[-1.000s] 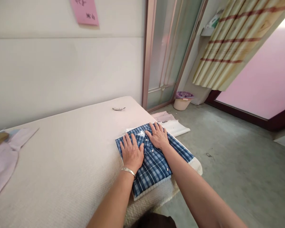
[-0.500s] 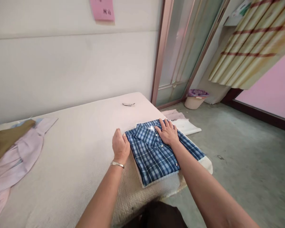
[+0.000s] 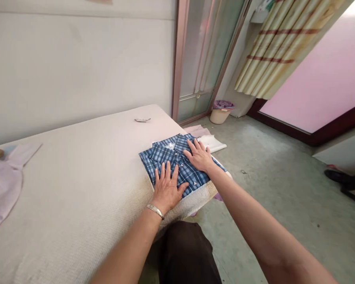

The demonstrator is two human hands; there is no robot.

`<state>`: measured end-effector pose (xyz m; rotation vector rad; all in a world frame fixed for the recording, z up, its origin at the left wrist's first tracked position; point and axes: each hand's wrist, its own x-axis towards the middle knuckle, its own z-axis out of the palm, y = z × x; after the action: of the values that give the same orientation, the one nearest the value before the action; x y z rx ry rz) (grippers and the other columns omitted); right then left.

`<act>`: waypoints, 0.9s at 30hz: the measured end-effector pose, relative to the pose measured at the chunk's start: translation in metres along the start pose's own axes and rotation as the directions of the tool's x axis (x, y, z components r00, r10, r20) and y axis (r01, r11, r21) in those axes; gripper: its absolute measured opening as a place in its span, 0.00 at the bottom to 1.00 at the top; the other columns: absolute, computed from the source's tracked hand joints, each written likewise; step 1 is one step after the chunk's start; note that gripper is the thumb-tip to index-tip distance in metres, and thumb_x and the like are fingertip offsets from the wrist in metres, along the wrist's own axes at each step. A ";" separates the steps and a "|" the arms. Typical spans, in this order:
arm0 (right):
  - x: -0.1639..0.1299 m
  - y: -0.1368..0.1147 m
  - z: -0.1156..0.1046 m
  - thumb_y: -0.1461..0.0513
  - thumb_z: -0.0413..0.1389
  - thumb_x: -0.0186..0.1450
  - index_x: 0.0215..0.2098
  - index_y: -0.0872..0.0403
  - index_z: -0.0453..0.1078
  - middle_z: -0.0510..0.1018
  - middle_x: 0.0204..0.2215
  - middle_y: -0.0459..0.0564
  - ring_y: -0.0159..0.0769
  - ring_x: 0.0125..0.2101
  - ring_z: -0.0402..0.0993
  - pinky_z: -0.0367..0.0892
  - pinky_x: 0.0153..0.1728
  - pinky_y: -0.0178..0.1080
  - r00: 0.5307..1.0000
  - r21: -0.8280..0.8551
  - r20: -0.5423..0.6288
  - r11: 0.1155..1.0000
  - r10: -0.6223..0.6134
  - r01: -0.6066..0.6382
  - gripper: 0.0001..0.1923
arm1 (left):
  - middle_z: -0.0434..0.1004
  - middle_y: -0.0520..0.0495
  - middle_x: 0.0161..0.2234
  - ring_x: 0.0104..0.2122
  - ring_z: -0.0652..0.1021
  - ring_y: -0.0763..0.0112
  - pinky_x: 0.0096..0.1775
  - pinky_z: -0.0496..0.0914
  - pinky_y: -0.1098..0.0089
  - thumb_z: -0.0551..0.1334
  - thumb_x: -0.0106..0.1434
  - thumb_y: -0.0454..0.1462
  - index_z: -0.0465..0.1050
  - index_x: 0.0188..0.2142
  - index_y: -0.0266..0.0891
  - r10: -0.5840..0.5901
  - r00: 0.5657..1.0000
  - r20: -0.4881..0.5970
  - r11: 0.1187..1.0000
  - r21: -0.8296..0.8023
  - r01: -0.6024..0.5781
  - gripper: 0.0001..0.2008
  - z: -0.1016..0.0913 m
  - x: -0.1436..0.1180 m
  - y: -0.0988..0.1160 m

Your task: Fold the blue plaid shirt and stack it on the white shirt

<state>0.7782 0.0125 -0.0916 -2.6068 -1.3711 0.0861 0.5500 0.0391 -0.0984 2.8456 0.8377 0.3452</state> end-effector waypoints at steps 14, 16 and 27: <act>-0.039 -0.001 -0.016 0.43 0.32 0.76 0.76 0.43 0.45 0.49 0.75 0.48 0.50 0.73 0.40 0.44 0.69 0.64 0.993 0.145 -0.087 0.988 0.073 -0.060 0.34 | 0.53 0.33 0.73 0.71 0.55 0.44 0.67 0.50 0.36 0.48 0.73 0.56 0.55 0.72 0.39 -0.002 1.000 0.001 0.999 0.049 0.002 0.36 -0.011 0.010 -0.004; -0.066 -0.010 -0.014 0.43 0.33 0.76 0.76 0.43 0.46 0.50 0.75 0.47 0.47 0.74 0.40 0.43 0.70 0.60 0.986 0.115 -0.165 0.993 0.017 0.002 0.34 | 0.51 0.33 0.73 0.72 0.53 0.46 0.68 0.48 0.38 0.46 0.74 0.53 0.55 0.72 0.37 -0.006 0.995 -0.096 0.997 0.079 0.014 0.34 -0.022 0.027 -0.008; -0.101 -0.021 0.017 0.38 0.40 0.73 0.75 0.43 0.51 0.50 0.75 0.51 0.54 0.73 0.43 0.44 0.68 0.61 0.994 -0.023 -0.057 0.995 -0.094 0.092 0.38 | 0.45 0.33 0.74 0.73 0.48 0.46 0.68 0.47 0.37 0.48 0.74 0.53 0.52 0.73 0.37 -0.107 0.993 -0.041 0.989 0.097 0.110 0.36 0.019 0.083 -0.046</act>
<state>0.7011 -0.0558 -0.1084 -2.5360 -1.4779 -0.0173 0.5993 0.1209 -0.1117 2.8762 1.0399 0.3502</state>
